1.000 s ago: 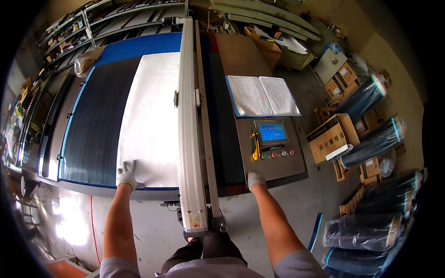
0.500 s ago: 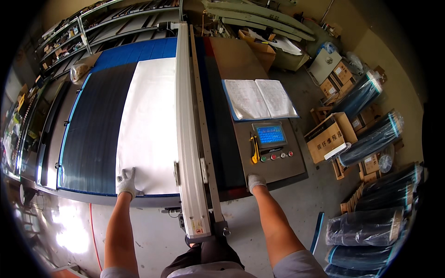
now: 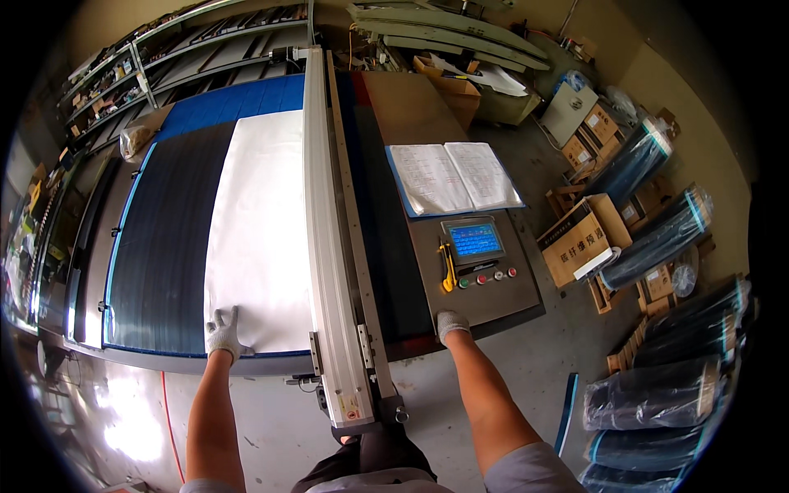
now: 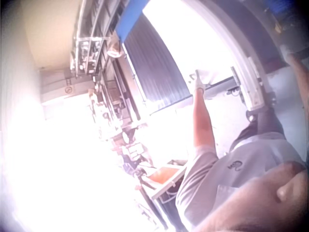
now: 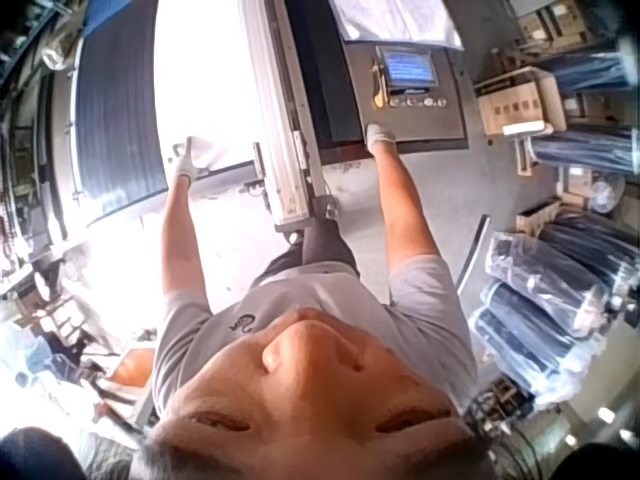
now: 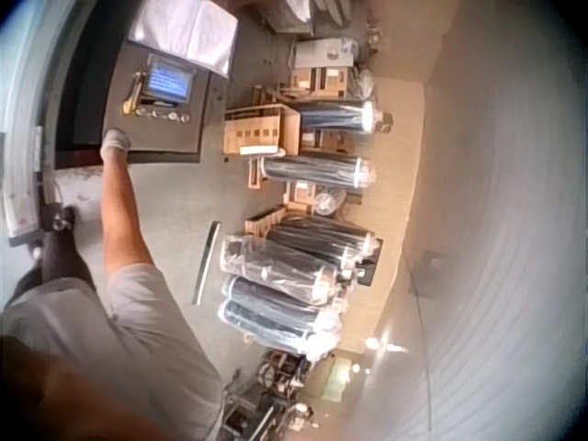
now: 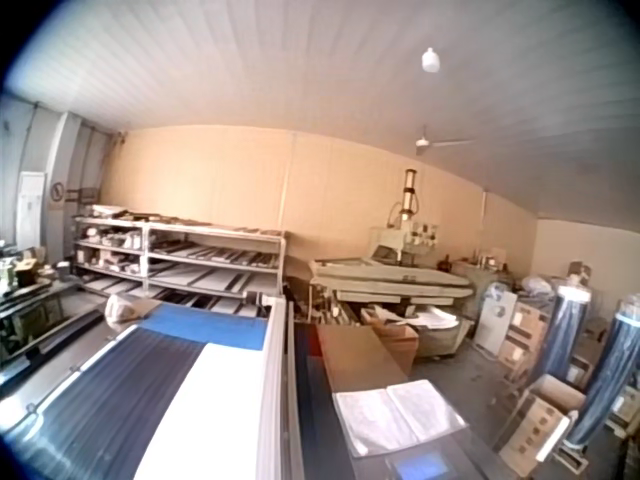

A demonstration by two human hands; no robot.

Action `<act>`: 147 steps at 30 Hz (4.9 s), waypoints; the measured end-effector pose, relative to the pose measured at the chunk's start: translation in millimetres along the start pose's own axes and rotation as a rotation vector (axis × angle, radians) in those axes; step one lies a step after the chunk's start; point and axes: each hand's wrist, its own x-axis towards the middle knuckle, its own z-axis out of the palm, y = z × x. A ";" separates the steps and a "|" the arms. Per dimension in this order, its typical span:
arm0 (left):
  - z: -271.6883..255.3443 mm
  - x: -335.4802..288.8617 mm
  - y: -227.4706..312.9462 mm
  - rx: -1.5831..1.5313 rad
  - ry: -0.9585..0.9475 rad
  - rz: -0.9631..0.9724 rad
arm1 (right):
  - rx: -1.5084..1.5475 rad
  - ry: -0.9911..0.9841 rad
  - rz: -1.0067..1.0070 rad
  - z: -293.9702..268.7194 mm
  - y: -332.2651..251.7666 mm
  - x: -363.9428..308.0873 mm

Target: The person operates a large industrial cutting machine, placing a white sheet of material onto the conveyor belt. They align the material and guide it through the machine to cut it into strips. Finally, the person removes the cut strips from the machine.

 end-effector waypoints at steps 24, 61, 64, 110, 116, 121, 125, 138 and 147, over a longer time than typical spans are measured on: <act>-1.3 -6.4 -0.6 -0.011 0.016 -0.011 | -0.007 -0.128 -0.053 -25.5 -3.6 -12.2; -4.4 -4.0 3.0 -0.002 -0.027 -0.002 | -0.062 -0.158 -0.051 -32.9 -2.8 -14.5; -5.0 -4.4 3.6 0.003 -0.033 -0.014 | -0.049 -0.146 -0.042 -27.9 -1.7 -10.7; -3.7 -8.0 6.7 0.008 0.017 -0.019 | -0.114 -0.222 -0.010 -42.7 -6.5 -17.6; -7.2 -10.8 7.6 -0.003 0.008 -0.022 | -0.076 -0.184 -0.050 -41.1 -4.6 -18.1; -6.5 -9.1 7.1 -0.006 0.005 -0.020 | -0.069 -0.191 -0.048 -40.1 -4.7 -17.3; -4.4 -6.7 4.9 0.006 -0.002 -0.022 | -0.073 -0.193 -0.047 -42.5 -7.0 -18.8; 4.0 1.3 2.0 -0.001 0.006 -0.010 | -0.126 -0.156 0.005 -27.8 -5.4 -10.3; 6.3 3.7 -0.3 0.013 -0.001 -0.006 | -0.083 -0.160 0.003 -34.1 -5.1 -13.6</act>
